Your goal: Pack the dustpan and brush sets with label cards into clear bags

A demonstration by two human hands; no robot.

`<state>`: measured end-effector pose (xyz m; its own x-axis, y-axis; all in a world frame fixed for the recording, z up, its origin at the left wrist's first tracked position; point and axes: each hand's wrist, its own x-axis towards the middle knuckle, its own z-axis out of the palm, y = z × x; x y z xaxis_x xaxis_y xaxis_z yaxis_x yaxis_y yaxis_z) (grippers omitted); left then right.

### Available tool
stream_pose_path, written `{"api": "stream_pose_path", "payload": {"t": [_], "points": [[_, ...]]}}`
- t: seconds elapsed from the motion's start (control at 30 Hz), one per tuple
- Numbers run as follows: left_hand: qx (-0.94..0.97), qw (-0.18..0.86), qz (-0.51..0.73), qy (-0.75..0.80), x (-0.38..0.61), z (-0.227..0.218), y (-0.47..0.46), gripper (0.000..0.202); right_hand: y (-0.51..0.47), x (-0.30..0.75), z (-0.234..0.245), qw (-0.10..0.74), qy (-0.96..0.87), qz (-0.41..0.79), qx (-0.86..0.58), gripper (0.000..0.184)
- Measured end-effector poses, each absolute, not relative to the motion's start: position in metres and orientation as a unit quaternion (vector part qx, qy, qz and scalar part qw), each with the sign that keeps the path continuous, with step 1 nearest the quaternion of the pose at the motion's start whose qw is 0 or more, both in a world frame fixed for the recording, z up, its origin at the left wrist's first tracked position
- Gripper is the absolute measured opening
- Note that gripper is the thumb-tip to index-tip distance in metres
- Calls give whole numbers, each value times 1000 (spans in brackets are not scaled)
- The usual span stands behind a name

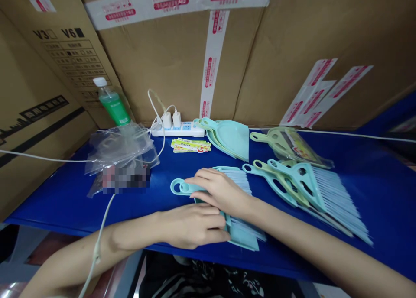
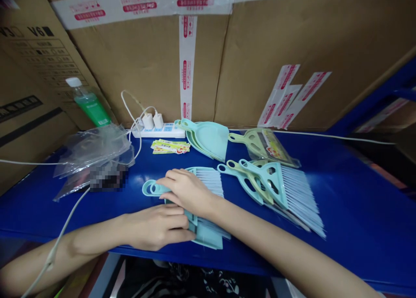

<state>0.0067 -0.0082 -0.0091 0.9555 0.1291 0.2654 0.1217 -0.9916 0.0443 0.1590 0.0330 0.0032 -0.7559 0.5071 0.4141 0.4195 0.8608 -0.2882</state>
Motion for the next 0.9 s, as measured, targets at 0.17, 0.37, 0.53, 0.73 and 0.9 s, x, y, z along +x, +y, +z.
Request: {"api": "stream_pose_path", "payload": {"t": [0.17, 0.37, 0.53, 0.73, 0.9], "points": [[987, 9, 146, 60, 7, -9, -8, 22, 34, 160, 5, 246, -928, 114, -255, 23], [976, 24, 188, 105, -1, 6, -1, 22, 29, 196, 18, 149, -942, 91, -285, 35], [961, -3, 156, 227, -15, 27, 18, 30, 29, 226, 6, 111, -943, 68, -305, 51], [924, 52, 89, 368, -37, 29, 34, 35, 30, 228, -4, 92, -941, 76, -317, 50], [879, 250, 115, 390, -46, 22, 35, 35, 27, 223, -5, 93, -938, 104, -319, 54]]}}
